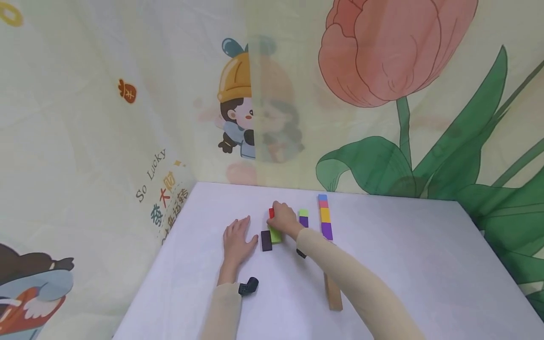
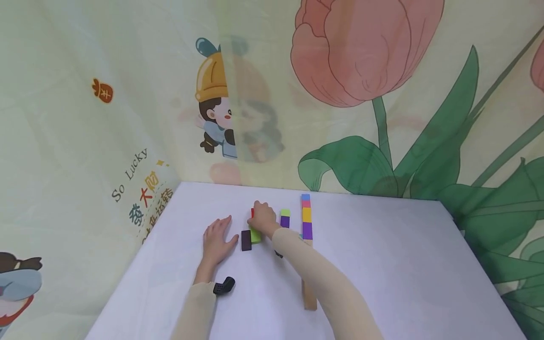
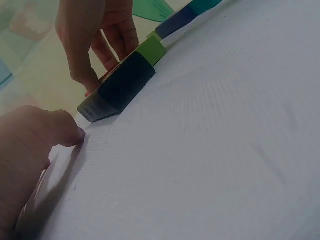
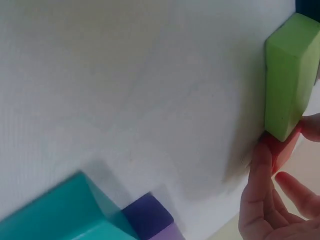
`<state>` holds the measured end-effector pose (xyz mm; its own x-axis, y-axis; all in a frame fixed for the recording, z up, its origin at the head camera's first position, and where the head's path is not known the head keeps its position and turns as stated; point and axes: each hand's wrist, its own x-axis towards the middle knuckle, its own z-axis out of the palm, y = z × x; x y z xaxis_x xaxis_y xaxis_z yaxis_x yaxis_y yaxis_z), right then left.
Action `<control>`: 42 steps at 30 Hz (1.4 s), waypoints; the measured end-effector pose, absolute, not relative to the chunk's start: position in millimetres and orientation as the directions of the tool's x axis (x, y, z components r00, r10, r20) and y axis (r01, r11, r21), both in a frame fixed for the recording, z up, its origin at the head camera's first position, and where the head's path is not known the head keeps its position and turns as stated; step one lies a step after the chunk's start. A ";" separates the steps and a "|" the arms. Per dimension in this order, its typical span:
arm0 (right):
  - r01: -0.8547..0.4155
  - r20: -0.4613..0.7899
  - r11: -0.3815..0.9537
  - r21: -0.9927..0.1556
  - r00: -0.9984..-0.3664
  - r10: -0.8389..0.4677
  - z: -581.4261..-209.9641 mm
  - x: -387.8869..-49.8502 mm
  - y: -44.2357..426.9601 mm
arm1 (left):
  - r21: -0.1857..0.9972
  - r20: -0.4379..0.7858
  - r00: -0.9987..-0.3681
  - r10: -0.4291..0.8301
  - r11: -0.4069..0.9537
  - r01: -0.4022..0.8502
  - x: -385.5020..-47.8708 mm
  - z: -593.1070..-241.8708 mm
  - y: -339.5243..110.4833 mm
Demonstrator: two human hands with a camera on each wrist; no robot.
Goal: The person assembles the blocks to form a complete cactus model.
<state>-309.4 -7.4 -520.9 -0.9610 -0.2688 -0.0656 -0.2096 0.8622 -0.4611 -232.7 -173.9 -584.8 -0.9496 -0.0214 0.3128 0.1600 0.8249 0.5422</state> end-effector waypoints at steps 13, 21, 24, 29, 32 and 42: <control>-0.180 -0.051 0.811 -0.557 -0.967 -0.249 -479.3 -311.3 58.2 | 0.521 0.312 -0.950 -0.003 0.837 0.168 -230.5 -585.9 -173.3; -0.232 -0.029 0.820 -0.523 -0.957 -0.289 -482.7 -288.6 140.0 | 0.517 0.303 -0.953 -0.004 0.841 0.161 -226.7 -587.7 -173.3; -0.222 -0.046 0.822 -0.525 -0.956 -0.288 -488.6 -281.7 162.6 | 0.524 0.322 -0.947 -0.005 0.834 0.174 -229.8 -586.3 -174.1; -0.214 -0.068 0.817 -0.535 -0.953 -0.294 -499.4 -267.0 188.0 | 0.519 0.311 -0.950 -0.005 0.839 0.166 -231.9 -585.0 -174.1; -0.237 -0.063 0.813 -0.531 -0.946 -0.317 -504.3 -260.1 197.3 | 0.531 0.304 -0.953 -0.009 0.832 0.161 -231.0 -583.5 -174.5; -0.263 -0.025 0.818 -0.511 -0.947 -0.320 -512.8 -253.0 218.0 | 0.522 0.303 -0.953 -0.007 0.838 0.159 -233.3 -584.0 -173.1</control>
